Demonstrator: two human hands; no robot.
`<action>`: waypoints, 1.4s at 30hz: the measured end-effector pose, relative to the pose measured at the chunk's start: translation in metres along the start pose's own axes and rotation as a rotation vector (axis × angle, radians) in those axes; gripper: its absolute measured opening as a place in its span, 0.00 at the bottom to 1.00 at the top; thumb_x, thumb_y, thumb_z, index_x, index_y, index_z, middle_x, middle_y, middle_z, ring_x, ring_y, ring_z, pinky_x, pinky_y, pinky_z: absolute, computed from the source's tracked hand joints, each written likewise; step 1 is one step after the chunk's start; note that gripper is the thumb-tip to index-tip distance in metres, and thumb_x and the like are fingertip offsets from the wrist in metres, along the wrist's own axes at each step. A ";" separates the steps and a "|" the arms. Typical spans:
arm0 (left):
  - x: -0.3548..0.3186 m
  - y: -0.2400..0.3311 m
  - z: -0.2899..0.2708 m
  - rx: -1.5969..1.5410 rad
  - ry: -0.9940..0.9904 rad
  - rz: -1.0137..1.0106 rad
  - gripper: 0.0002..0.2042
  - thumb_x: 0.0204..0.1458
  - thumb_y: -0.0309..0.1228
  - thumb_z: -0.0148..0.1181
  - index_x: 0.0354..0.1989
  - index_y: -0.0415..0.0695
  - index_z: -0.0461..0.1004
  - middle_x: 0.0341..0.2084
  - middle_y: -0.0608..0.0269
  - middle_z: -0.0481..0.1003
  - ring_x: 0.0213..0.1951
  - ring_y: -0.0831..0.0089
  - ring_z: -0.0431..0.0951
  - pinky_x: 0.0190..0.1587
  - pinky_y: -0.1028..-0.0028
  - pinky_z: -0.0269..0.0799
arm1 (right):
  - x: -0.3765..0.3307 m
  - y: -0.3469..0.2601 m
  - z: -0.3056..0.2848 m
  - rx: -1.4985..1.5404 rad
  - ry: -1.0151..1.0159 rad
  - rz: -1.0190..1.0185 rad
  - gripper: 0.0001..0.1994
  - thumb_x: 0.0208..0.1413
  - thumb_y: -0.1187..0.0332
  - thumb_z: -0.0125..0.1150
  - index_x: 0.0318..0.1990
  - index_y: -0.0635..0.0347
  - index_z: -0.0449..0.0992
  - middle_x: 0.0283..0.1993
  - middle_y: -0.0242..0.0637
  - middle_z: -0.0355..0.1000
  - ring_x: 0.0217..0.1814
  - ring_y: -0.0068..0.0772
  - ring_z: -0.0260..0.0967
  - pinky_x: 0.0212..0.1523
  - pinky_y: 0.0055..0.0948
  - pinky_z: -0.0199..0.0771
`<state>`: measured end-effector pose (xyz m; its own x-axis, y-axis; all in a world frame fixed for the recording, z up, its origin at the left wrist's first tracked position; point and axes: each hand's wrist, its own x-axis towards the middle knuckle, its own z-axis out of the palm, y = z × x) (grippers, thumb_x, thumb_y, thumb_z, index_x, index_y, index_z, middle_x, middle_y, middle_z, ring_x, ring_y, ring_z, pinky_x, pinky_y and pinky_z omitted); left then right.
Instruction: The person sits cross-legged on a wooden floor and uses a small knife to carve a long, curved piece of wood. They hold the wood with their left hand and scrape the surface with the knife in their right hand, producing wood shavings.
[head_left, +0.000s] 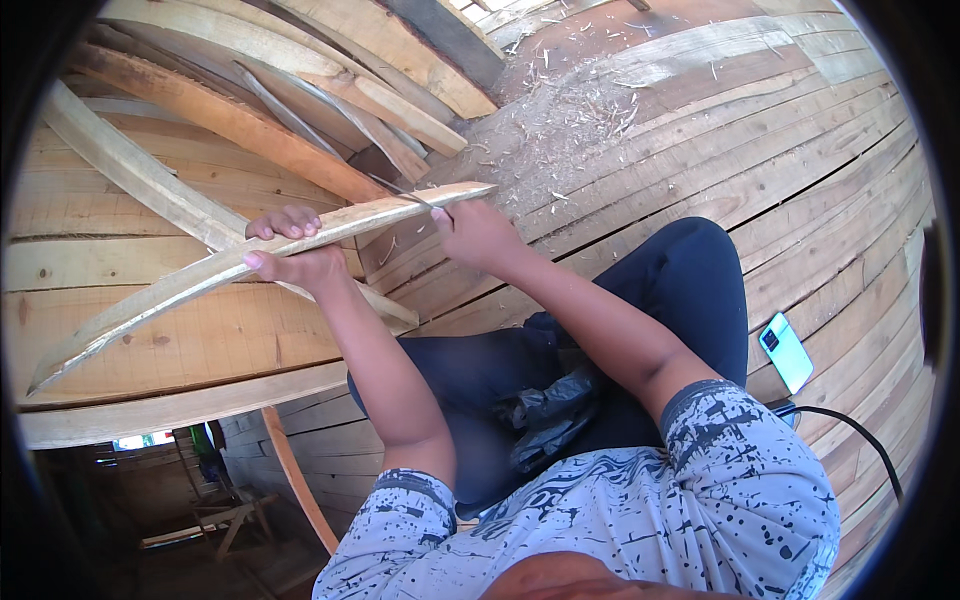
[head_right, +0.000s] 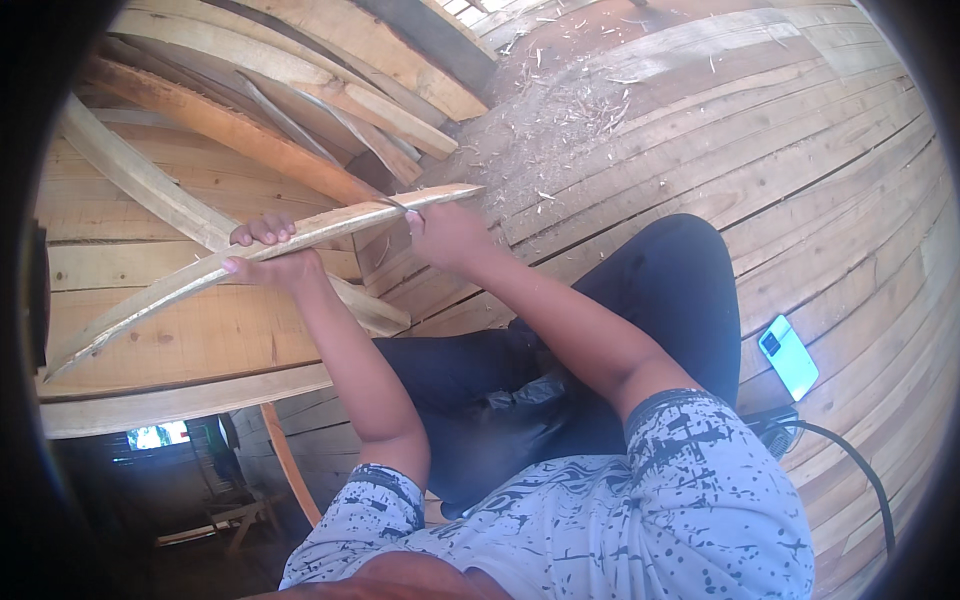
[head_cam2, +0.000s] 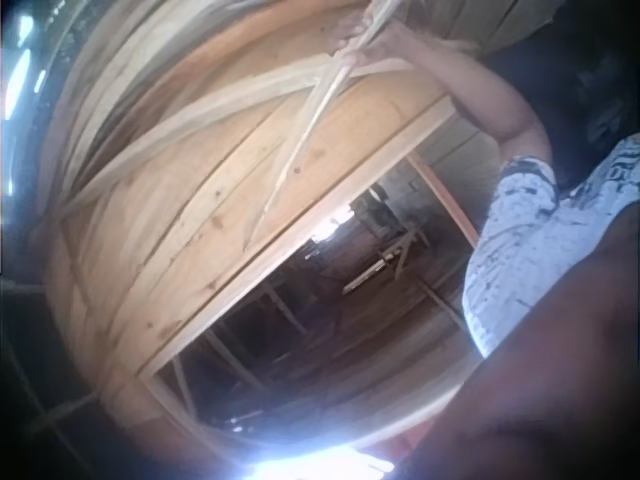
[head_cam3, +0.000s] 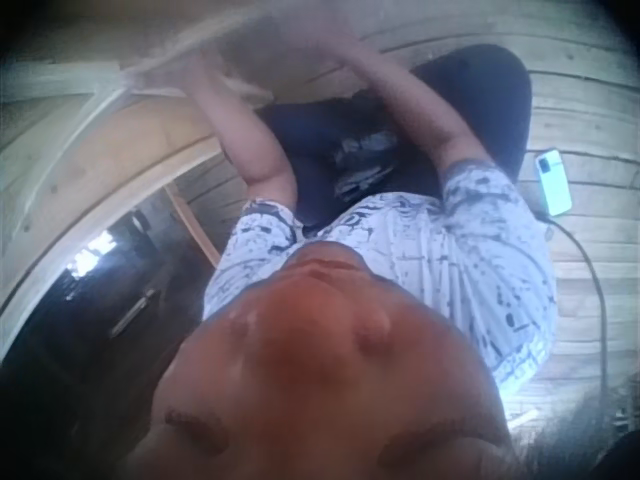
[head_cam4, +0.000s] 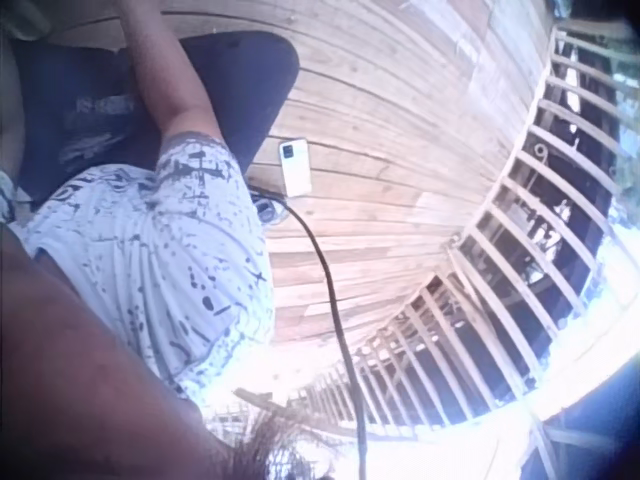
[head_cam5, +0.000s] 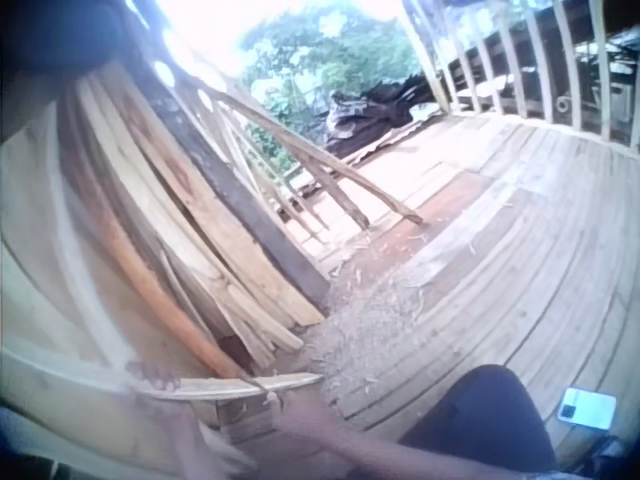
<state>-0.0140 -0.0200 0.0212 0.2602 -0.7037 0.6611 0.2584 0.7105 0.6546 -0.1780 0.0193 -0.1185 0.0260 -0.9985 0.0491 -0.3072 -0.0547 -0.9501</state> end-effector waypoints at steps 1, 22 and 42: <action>-0.002 0.000 -0.003 -0.013 -0.019 -0.005 0.30 0.42 0.66 0.64 0.29 0.50 0.62 0.13 0.69 0.64 0.14 0.77 0.65 0.17 0.79 0.65 | -0.003 -0.005 0.000 -0.020 -0.011 -0.059 0.21 0.64 0.58 0.45 0.32 0.70 0.76 0.29 0.62 0.73 0.36 0.67 0.71 0.42 0.56 0.69; 0.003 -0.009 0.038 0.165 0.018 -0.021 0.32 0.39 0.68 0.64 0.29 0.52 0.62 0.14 0.71 0.61 0.17 0.77 0.65 0.20 0.78 0.64 | 0.020 0.025 0.007 0.096 -0.009 0.058 0.23 0.65 0.58 0.43 0.38 0.75 0.75 0.34 0.64 0.73 0.42 0.66 0.72 0.47 0.53 0.70; 0.000 -0.003 -0.002 0.091 0.147 0.031 0.31 0.42 0.67 0.63 0.29 0.51 0.61 0.13 0.72 0.61 0.15 0.80 0.65 0.16 0.80 0.63 | 0.041 0.039 0.017 -0.040 -0.123 0.174 0.24 0.65 0.57 0.41 0.39 0.72 0.77 0.39 0.62 0.74 0.46 0.63 0.72 0.50 0.51 0.70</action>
<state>-0.0129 -0.0227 0.0186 0.4019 -0.6692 0.6250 0.1644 0.7242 0.6697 -0.1727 -0.0233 -0.1584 0.0848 -0.9843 -0.1546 -0.3548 0.1152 -0.9278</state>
